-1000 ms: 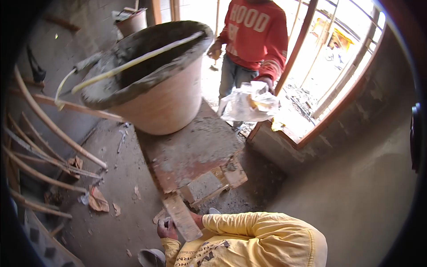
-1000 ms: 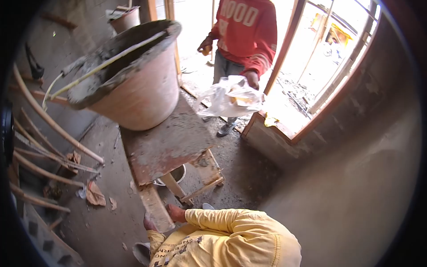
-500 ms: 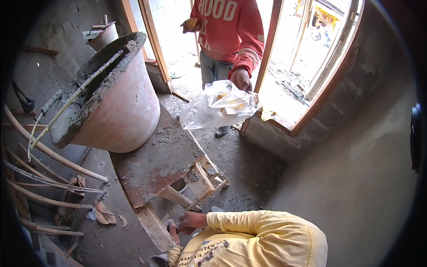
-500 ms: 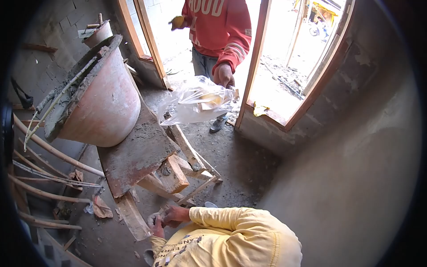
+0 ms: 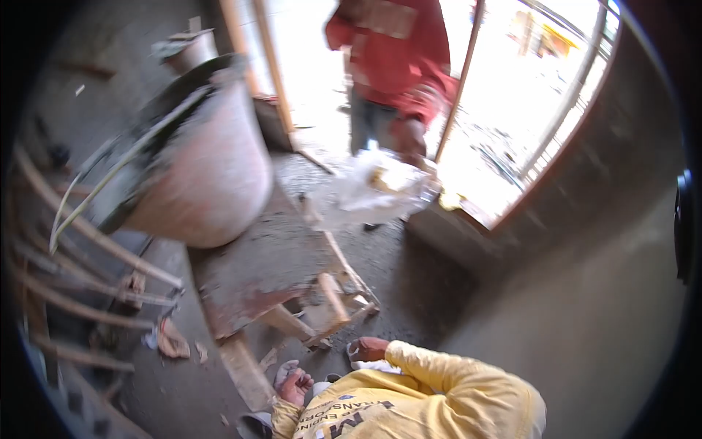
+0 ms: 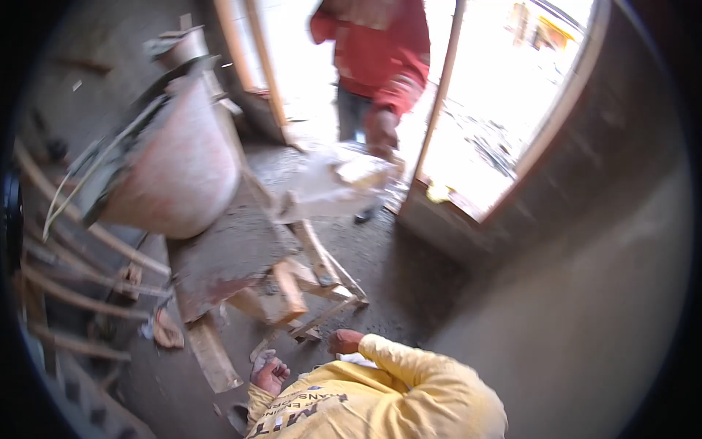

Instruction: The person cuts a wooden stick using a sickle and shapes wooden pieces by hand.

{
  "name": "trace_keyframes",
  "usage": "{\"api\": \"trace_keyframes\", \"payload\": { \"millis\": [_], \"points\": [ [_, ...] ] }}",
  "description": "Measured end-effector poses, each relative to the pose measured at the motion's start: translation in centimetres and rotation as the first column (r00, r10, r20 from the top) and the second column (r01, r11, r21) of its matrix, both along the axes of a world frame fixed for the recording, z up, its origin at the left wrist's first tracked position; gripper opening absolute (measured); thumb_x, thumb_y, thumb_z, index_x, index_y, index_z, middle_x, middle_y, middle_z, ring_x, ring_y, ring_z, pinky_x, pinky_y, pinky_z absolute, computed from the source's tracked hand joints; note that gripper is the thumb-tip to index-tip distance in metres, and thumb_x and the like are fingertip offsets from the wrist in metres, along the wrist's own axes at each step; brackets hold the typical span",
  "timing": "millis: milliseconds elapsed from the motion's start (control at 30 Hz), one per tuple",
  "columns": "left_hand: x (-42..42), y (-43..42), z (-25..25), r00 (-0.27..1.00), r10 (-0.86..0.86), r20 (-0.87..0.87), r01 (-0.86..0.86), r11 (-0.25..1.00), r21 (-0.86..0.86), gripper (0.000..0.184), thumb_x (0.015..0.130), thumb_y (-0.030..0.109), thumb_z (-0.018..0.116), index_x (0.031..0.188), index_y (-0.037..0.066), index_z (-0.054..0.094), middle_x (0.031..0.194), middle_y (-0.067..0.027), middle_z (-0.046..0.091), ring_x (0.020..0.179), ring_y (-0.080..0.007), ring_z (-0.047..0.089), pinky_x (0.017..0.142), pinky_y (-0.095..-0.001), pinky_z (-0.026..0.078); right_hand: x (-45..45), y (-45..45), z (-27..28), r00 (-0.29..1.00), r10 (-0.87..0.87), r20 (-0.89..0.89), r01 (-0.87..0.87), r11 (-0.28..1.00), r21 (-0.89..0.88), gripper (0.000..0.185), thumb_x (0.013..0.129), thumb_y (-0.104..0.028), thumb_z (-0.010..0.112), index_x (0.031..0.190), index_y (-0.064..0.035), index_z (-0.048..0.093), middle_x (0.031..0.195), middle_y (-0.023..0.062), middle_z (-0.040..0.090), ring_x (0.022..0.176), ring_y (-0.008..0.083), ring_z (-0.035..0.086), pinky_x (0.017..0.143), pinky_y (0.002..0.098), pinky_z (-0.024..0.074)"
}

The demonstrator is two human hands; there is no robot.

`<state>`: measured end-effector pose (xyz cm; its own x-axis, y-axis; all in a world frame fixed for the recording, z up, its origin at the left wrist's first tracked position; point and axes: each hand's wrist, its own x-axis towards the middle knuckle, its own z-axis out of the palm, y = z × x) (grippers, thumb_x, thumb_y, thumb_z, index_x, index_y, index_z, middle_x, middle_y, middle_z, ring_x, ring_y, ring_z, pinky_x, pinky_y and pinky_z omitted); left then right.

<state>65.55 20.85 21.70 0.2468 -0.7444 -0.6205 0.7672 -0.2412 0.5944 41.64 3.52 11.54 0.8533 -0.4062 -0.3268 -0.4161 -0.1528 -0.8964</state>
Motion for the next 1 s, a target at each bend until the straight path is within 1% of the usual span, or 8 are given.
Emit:
{"api": "trace_keyframes", "payload": {
  "millis": [167, 333, 400, 433, 633, 800, 833, 1000],
  "points": [
    [0.9, 0.3, -4.5, 0.991, -0.080, -0.108, 0.077, 0.997, -0.032, 0.045, 0.083, 0.011, 0.073, 0.123, 0.010, 0.053, 0.079, -0.0037, 0.055, 0.073, -0.0140, 0.060, 0.067, -0.0286, 0.055, 6.1, 0.2, 9.0, 1.000, 0.017, -0.008, -0.013, 0.905, 0.426, 0.042, 0.090, -0.038, 0.063, 0.105, 0.0007, 0.065, 0.091, 0.0095, 0.067, 0.083, 0.0160, 0.064, 0.076, 0.0318, 0.0512],
    [0.3, 0.4, -1.5, 0.812, -0.190, 0.552, 0.157, 0.982, 0.108, 0.041, 0.084, 0.014, 0.072, 0.119, 0.001, 0.055, 0.088, -0.0069, 0.067, 0.065, -0.0114, 0.059, 0.056, -0.0280, 0.049, 10.2, 2.9, 3.4, 0.975, 0.078, 0.209, -0.153, 0.914, 0.376, 0.031, 0.090, -0.024, 0.065, 0.110, -0.0003, 0.064, 0.098, 0.0094, 0.068, 0.090, 0.0184, 0.065, 0.085, 0.0323, 0.0524],
    [1.2, 2.2, -2.7, 0.882, -0.171, 0.439, 0.145, 0.985, 0.092, 0.042, 0.082, 0.014, 0.074, 0.119, 0.003, 0.057, 0.084, -0.0066, 0.066, 0.064, -0.0110, 0.059, 0.056, -0.0275, 0.049, 11.8, 4.1, 1.6, 0.998, -0.005, 0.066, -0.043, 0.713, 0.700, 0.022, 0.089, -0.021, 0.071, 0.097, -0.0012, 0.065, 0.092, 0.0052, 0.068, 0.078, 0.0102, 0.062, 0.071, 0.0244, 0.0527],
    [1.8, 2.5, 0.1, 0.823, -0.291, 0.489, 0.193, 0.951, 0.241, 0.049, 0.081, 0.024, 0.075, 0.121, 0.002, 0.057, 0.093, -0.0088, 0.069, 0.078, -0.0164, 0.064, 0.071, -0.0304, 0.052, 12.8, 4.6, 4.5, 0.999, 0.014, 0.052, -0.043, 0.790, 0.612, 0.022, 0.088, -0.020, 0.071, 0.097, -0.0003, 0.065, 0.090, 0.0055, 0.069, 0.076, 0.0105, 0.063, 0.071, 0.0246, 0.0531],
    [7.2, 7.2, -2.4, 0.849, -0.301, 0.435, 0.161, 0.931, 0.328, 0.047, 0.078, 0.038, 0.078, 0.108, 0.005, 0.066, 0.088, -0.0097, 0.071, 0.075, -0.0171, 0.066, 0.068, -0.0289, 0.053, 20.4, 8.9, 9.5, 0.982, 0.189, -0.022, -0.184, 0.970, 0.157, 0.017, 0.083, -0.012, 0.071, 0.091, 0.0028, 0.067, 0.080, 0.0082, 0.071, 0.072, 0.0130, 0.066, 0.067, 0.0257, 0.0531],
    [15.5, 13.7, -4.9, 0.807, -0.423, 0.411, 0.252, 0.877, 0.408, 0.038, 0.083, 0.036, 0.072, 0.104, 0.006, 0.067, 0.075, -0.0043, 0.067, 0.061, -0.0131, 0.062, 0.055, -0.0285, 0.050, 29.0, 15.9, 7.9, 0.998, 0.062, 0.010, -0.063, 0.992, 0.112, 0.020, 0.081, -0.013, 0.072, 0.089, 0.0044, 0.067, 0.075, 0.0099, 0.070, 0.070, 0.0133, 0.066, 0.066, 0.0276, 0.0530],
    [17.2, 15.3, -5.0, 0.853, -0.369, 0.369, 0.223, 0.897, 0.382, 0.034, 0.084, 0.034, 0.071, 0.102, 0.006, 0.067, 0.072, -0.0035, 0.065, 0.057, -0.0126, 0.060, 0.051, -0.0286, 0.048, 31.0, 17.5, 8.4, 0.990, 0.138, 0.021, -0.136, 0.986, -0.094, 0.019, 0.081, -0.013, 0.072, 0.088, 0.0033, 0.067, 0.077, 0.0105, 0.071, 0.069, 0.0139, 0.066, 0.066, 0.0285, 0.0529],
    [25.6, 24.6, -7.1, 0.934, -0.195, 0.299, 0.098, 0.945, 0.313, 0.016, 0.083, 0.020, 0.062, 0.091, 0.009, 0.071, 0.073, -0.0047, 0.068, 0.057, -0.0156, 0.062, 0.053, -0.0291, 0.051, 42.2, 25.5, 11.2, 0.962, 0.272, -0.011, -0.269, 0.946, -0.179, 0.012, 0.081, -0.012, 0.070, 0.086, -0.0008, 0.067, 0.079, 0.0102, 0.070, 0.071, 0.0175, 0.067, 0.066, 0.0313, 0.0527]
  ]
}}
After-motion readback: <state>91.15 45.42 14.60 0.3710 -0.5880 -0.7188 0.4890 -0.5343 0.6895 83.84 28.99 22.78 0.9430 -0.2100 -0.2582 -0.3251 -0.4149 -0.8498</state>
